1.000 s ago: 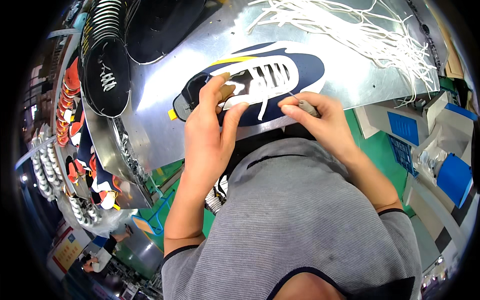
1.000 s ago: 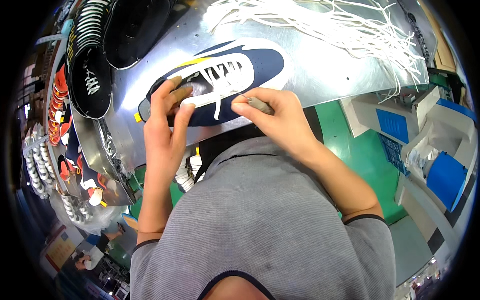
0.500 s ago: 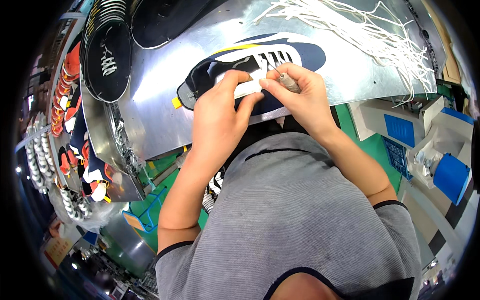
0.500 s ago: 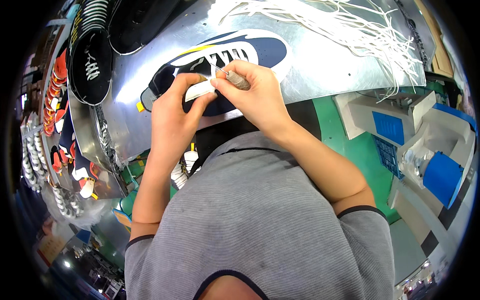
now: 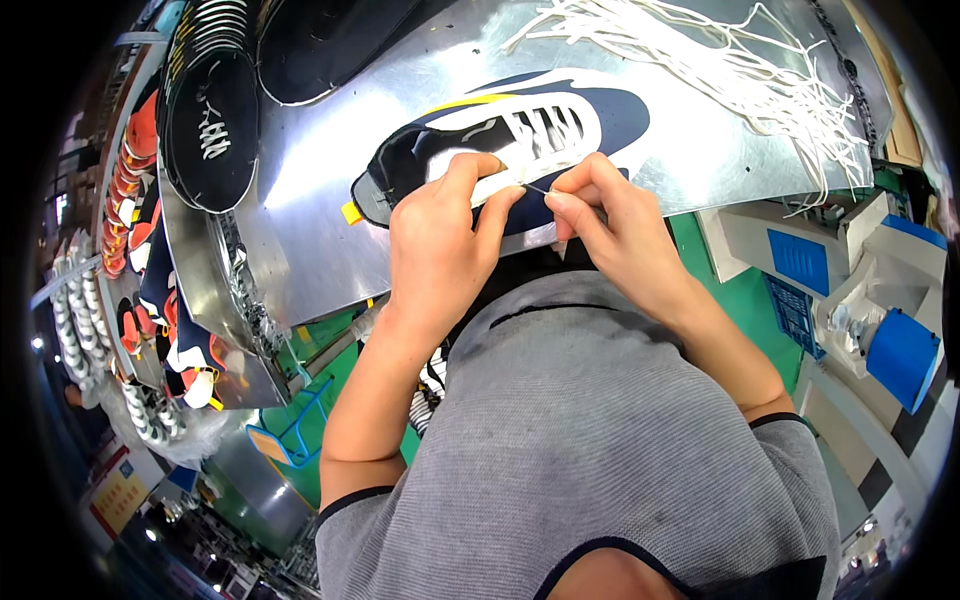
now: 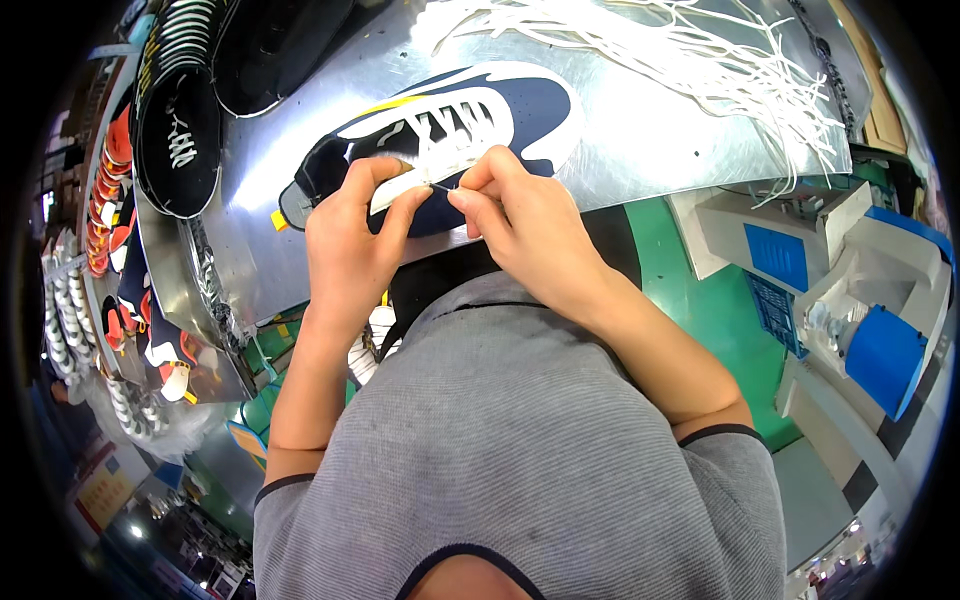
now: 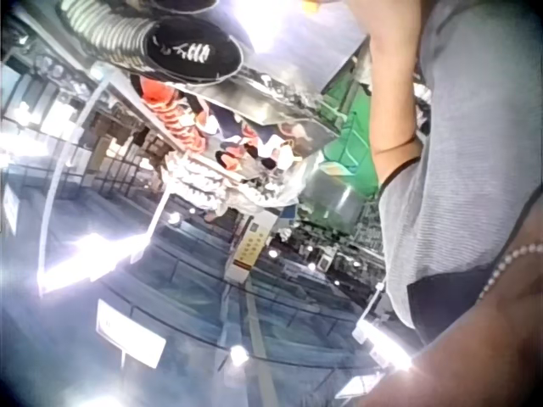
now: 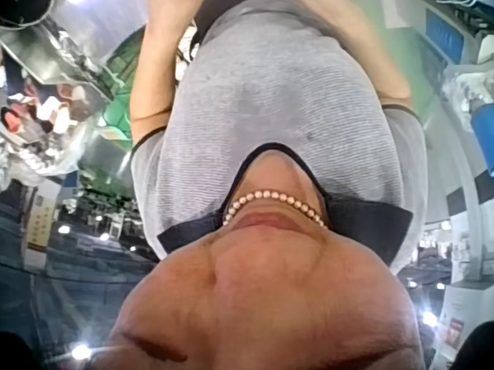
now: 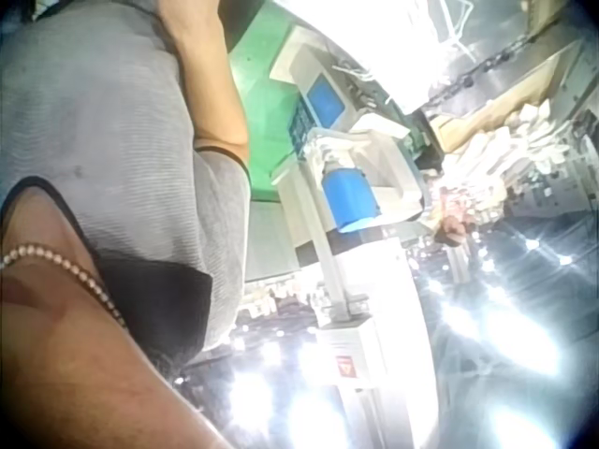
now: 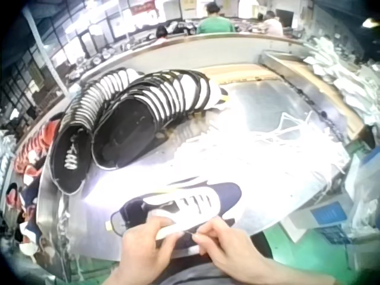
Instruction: The person laces several sneaker uppers using white laces and a metal tool, working at a metal station in a factory.
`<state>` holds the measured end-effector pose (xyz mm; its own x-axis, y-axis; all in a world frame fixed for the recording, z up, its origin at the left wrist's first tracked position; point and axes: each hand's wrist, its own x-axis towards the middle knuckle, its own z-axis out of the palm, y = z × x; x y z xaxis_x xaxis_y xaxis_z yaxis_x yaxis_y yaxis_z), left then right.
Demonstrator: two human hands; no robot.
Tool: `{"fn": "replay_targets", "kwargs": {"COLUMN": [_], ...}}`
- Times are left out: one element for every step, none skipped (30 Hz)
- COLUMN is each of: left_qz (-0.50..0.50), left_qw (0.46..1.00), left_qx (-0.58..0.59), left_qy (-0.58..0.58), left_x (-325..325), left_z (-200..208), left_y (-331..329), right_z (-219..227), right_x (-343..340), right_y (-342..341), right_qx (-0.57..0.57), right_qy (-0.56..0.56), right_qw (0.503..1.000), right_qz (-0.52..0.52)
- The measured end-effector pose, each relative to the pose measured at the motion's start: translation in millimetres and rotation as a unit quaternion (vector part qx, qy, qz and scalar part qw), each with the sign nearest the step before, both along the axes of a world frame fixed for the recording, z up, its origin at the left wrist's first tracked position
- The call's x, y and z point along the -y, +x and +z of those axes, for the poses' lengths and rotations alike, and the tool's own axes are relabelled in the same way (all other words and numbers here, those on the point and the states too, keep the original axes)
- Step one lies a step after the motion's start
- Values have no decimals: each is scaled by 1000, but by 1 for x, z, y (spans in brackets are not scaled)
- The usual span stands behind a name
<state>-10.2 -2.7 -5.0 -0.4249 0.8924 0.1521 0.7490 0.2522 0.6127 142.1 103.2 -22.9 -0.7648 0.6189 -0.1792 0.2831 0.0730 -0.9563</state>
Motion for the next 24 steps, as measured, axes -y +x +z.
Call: {"fn": "replay_targets", "kwargs": {"left_qz": [-2,-25,-48,-75,-78,-79,-77,-84,-84,-79,-74,-74,-73,-73,-76,-83,-91,-82,-85,-84,-84,-45,-48,-31], "left_qw": [1000,999,997,991,991,988,985,985,985,989,993,993,993,993,993,993,992,994,994,993,993,996,996,997], "left_qx": [0,-21,-42,-59,-55,-69,-85,-83,-83,-64,-45,-44,-24,-4,-2,-17,-32,-36,-38,-27,-16,53,50,68], "left_qy": [1,26,51,95,94,113,133,126,125,103,81,80,85,89,91,86,81,65,61,72,84,59,58,36], "left_x": [1,3,4,2,1,0,0,1,2,4,5,7,6,5,3,3,4,3,4,4,4,4,4,5], "left_z": [-2,-5,-8,-11,-13,-14,-14,-17,-16,-14,-13,-12,-11,-11,-10,-9,-9,-11,-10,-10,-9,-8,-6,-5], "left_y": [-1,-2,-4,-5,-7,-9,-12,-15,-14,-12,-11,-11,-11,-11,-11,-11,-11,-12,-13,-13,-13,-11,-11,-11], "right_z": [0,0,0,0,-1,-7,-12,-11,-6,-3,-1,2,2,2,2,-4,-7,-9,-10,-11,-10,-10,-9,-8], "right_x": [0,1,2,4,6,9,11,10,7,-1,-8,-9,-9,-9,-8,-3,0,3,5,4,0,-7,-11,-10], "right_y": [-2,-3,-6,-10,-16,-21,-27,-25,-22,-18,-14,-12,-10,-10,-10,-11,-13,-16,-19,-17,-13,-9,-6,-5], "right_qx": [0,8,16,19,23,9,-7,2,12,21,29,27,30,32,34,38,41,41,36,20,18,-7,-33,-33], "right_qy": [1,-12,-25,-18,-10,-3,5,17,28,33,38,17,19,58,97,151,147,150,152,154,150,74,-1,17], "right_qw": [1000,1000,1000,1000,999,1000,999,999,999,999,999,999,999,998,995,988,988,988,988,988,989,997,999,999], "right_qz": [-2,-3,-3,-12,-21,-29,-34,-28,-22,-4,14,15,12,16,20,16,13,8,3,6,3,14,26,30]}}
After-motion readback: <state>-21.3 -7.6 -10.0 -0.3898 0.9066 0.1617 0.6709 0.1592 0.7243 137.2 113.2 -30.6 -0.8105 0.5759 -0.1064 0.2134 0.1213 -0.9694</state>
